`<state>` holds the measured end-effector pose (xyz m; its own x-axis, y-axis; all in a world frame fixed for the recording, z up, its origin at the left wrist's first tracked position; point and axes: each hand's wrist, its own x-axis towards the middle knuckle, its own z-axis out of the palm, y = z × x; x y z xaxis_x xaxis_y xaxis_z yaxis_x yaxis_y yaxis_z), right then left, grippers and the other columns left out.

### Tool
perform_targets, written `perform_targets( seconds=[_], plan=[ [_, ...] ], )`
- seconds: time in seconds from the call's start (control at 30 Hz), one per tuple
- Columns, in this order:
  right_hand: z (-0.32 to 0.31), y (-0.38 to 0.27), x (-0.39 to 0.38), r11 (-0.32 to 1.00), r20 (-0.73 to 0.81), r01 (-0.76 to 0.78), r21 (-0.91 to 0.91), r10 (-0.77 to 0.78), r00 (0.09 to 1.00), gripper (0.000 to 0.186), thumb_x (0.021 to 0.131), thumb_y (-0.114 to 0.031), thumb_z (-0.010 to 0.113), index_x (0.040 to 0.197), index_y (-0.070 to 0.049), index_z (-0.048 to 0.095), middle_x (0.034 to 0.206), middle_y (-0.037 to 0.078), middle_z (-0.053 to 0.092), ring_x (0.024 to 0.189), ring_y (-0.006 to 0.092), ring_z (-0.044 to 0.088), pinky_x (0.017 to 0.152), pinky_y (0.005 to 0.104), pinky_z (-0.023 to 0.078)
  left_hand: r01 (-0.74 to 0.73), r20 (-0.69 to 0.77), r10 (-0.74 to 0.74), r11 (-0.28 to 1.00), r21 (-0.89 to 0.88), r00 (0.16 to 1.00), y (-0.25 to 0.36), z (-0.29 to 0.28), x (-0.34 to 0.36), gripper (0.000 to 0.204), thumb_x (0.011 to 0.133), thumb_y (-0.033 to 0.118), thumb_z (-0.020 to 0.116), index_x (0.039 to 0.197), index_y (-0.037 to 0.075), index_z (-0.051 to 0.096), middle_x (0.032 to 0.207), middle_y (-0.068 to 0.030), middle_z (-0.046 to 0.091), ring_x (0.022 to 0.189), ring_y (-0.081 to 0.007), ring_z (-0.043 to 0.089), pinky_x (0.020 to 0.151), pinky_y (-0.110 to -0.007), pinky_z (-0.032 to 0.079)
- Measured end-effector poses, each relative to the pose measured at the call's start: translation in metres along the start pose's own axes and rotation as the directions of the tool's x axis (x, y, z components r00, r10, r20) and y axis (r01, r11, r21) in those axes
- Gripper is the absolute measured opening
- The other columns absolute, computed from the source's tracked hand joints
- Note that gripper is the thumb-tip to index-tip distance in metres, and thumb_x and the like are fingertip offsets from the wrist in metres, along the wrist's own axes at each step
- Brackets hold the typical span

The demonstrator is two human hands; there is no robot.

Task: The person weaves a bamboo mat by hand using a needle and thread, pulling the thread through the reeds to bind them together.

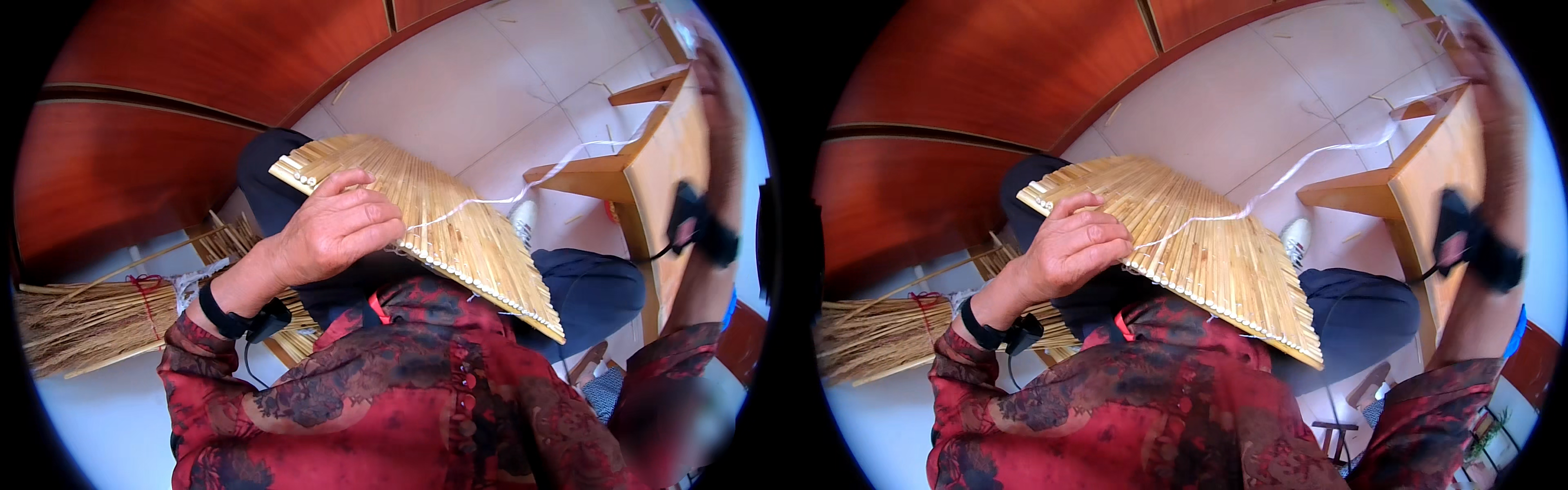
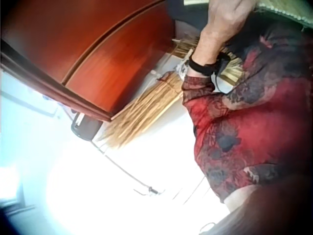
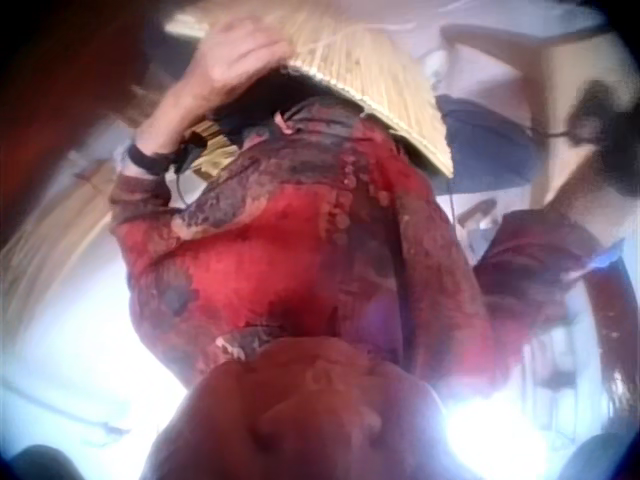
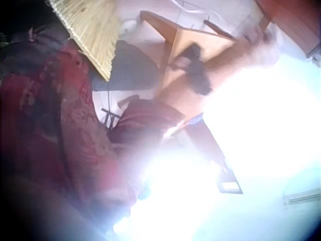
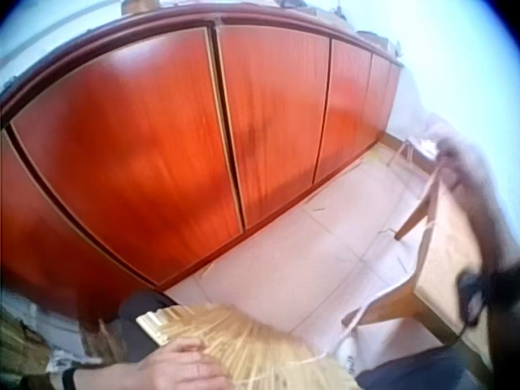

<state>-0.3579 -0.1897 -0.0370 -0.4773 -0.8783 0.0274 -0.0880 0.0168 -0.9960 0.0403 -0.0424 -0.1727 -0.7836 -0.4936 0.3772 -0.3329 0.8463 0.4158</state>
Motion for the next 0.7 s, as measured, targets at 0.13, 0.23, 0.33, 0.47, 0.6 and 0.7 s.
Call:
perform_targets(
  seconds=[0.13,0.23,0.33,0.47,0.6,0.7],
  plan=[
    [0.077,0.072,-0.151,0.906,0.823,-0.116,-0.407,0.419,0.385,0.014,0.086,-0.019,0.068,0.099,-0.013,0.068,0.074,-0.009,0.054,0.06,0.0018,0.043,0.051,0.019,0.034,0.002,-0.021,-0.003,1.0,-0.021,1.0,-0.003,0.003,-0.001,0.019,0.077,0.008,0.069,0.095,0.007,0.063,0.092,-0.0046,0.065,0.086,-0.0204,0.064,0.09,-0.042,0.045],
    [0.087,0.102,-0.188,0.872,0.838,-0.24,-0.427,0.482,0.258,0.016,0.086,-0.015,0.07,0.099,-0.007,0.067,0.065,-0.008,0.05,0.053,0.0007,0.042,0.047,0.0178,0.032,-0.006,-0.042,0.006,1.0,0.004,0.999,-0.003,0.005,0.002,0.019,0.077,0.009,0.07,0.095,0.007,0.064,0.092,-0.0044,0.066,0.086,-0.0208,0.064,0.091,-0.042,0.044],
    [0.088,0.12,-0.207,0.85,0.82,-0.289,-0.441,0.512,0.255,0.013,0.088,-0.016,0.067,0.093,-0.004,0.067,0.064,-0.001,0.055,0.051,0.0042,0.047,0.046,0.0229,0.039,0.015,-0.104,-0.012,1.0,0.025,0.995,0.0,0.009,-0.007,0.02,0.075,0.01,0.072,0.094,0.008,0.065,0.092,-0.0043,0.066,0.087,-0.0212,0.063,0.092,-0.043,0.044],
    [0.083,0.129,-0.209,0.893,0.852,-0.244,-0.379,0.439,0.286,0.014,0.087,-0.015,0.065,0.083,-0.001,0.064,0.067,0.003,0.058,0.059,0.011,0.057,0.055,0.0274,0.045,0.056,-0.17,-0.046,0.997,0.053,0.984,0.003,0.017,-0.01,0.021,0.074,0.01,0.072,0.094,0.009,0.066,0.092,-0.0035,0.065,0.088,-0.0212,0.063,0.092,-0.044,0.043],
    [0.083,0.132,-0.203,0.82,0.863,0.529,-0.218,-0.091,0.497,0.01,0.086,-0.01,0.063,0.088,0.0,0.062,0.078,0.013,0.061,0.072,0.0251,0.061,0.067,0.036,0.049,0.058,-0.156,-0.058,0.998,0.0,0.986,0.001,0.015,-0.004,0.021,0.073,0.01,0.073,0.093,0.01,0.065,0.091,-0.0028,0.064,0.088,-0.0207,0.062,0.094,-0.044,0.042],
    [0.063,0.162,-0.126,0.646,0.704,0.659,-0.385,-0.256,0.662,0.019,0.087,-0.01,0.063,0.103,-0.001,0.061,0.086,0.016,0.064,0.081,0.0299,0.063,0.075,0.0379,0.05,0.044,-0.136,-0.046,0.999,-0.023,0.99,0.002,0.014,-0.004,0.021,0.074,0.01,0.072,0.093,0.01,0.065,0.091,-0.0027,0.064,0.088,-0.0205,0.061,0.095,-0.044,0.041]
  ],
)
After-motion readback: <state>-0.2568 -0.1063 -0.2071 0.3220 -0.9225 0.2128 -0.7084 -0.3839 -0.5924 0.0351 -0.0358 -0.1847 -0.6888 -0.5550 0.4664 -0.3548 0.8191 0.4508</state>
